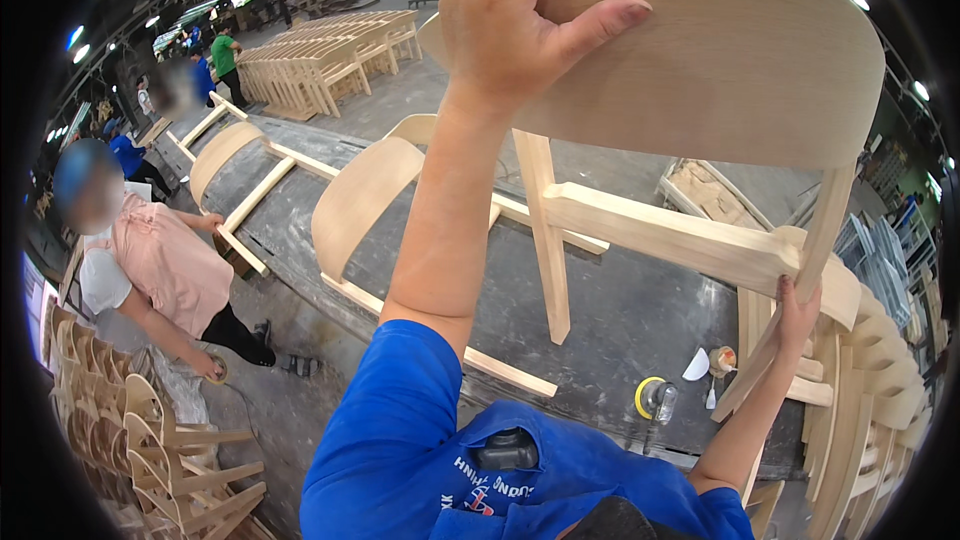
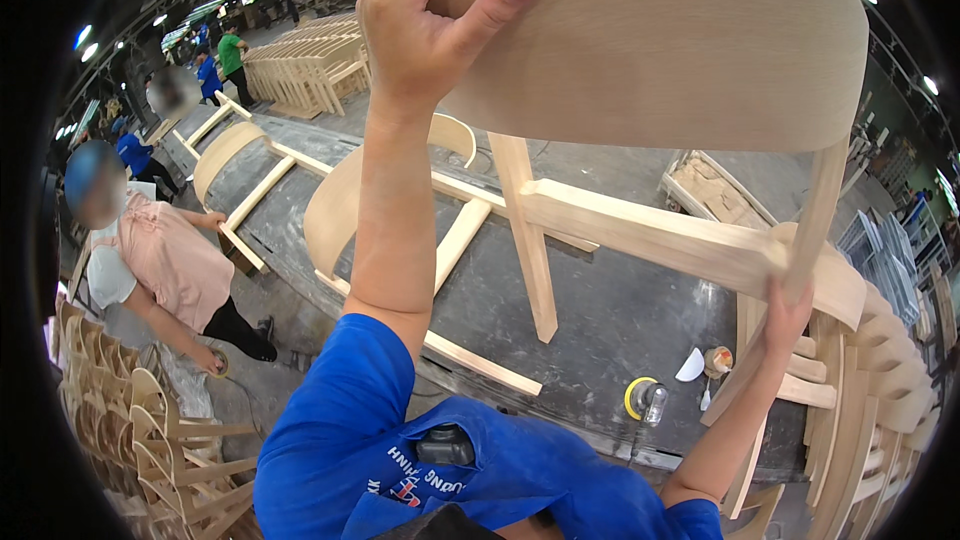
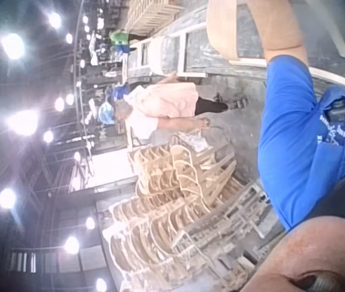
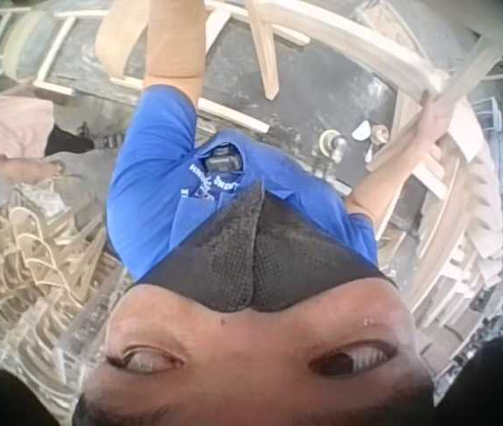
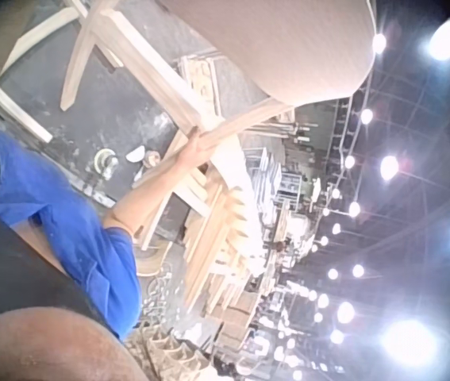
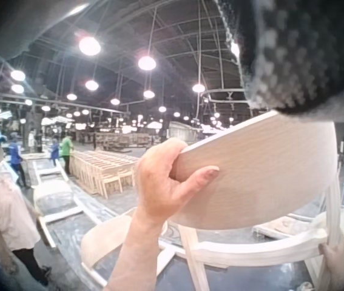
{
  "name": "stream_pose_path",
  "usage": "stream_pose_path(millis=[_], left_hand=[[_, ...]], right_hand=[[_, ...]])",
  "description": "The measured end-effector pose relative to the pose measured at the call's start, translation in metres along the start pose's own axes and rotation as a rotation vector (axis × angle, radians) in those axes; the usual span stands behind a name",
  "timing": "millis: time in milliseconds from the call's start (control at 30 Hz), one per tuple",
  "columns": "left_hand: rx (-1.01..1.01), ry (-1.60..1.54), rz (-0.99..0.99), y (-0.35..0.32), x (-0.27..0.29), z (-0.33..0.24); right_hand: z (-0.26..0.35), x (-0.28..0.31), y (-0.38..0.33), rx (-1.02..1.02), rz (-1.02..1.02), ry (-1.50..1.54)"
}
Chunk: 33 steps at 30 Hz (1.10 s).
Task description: The person uses a handheld orbital sander to smooth the surfaces of unfinished wooden chair frames. They rotate and reposition each chair to sand multiple edges and surfaces, then place the sanded chairs aside.
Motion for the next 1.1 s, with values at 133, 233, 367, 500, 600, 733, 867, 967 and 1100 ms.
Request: stream_pose_path(millis=[133,233,367,500,600,733,867,967,1100], left_hand=[[-0.13,0.092,-0.049,-0.001,-0.003,-0.026],[-0.113,0.01,-0.047,-0.003,-0.007,-0.032],[0.24,-0.111,0.128,-0.017,-0.001,0.0],[0.375,-0.299,0.098,-0.032,-0.01,0.019],[0.402,-0.464,0.049,-0.039,-0.021,-0.004],[0.132,-0.168,0.076,-0.027,-0.025,-0.078],[0.035,-0.133,0.054,-0.025,-0.034,-0.121],[-0.122,0.034,0.019,-0.034,-0.036,-0.144],[-0.229,0.211,-0.014,-0.048,-0.043,-0.157]], right_hand=[[-0.014,0.0,0.001,0.028,-0.009,0.039],[-0.028,0.003,-0.003,0.011,-0.021,0.108],[-0.048,0.016,-0.012,0.0,-0.072,0.161],[-0.076,0.028,-0.022,-0.063,-0.045,0.186],[-0.095,0.032,-0.03,-0.058,-0.056,0.253],[-0.125,0.014,-0.033,-0.025,-0.09,0.466],[-0.169,-0.025,-0.035,0.0,-0.087,0.542],[-0.209,-0.065,-0.038,-0.113,-0.101,0.456],[-0.227,-0.114,-0.044,-0.022,-0.041,0.551]])
Point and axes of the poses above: each hand's wrist, its own y-axis towards the middle knuckle, its own x-axis out of the back of the hand, z = x × y, the point moved 7 cm from there along y, towards the middle knuckle, and after that the axes turned 13 degrees about x, right-handed, at the moved point
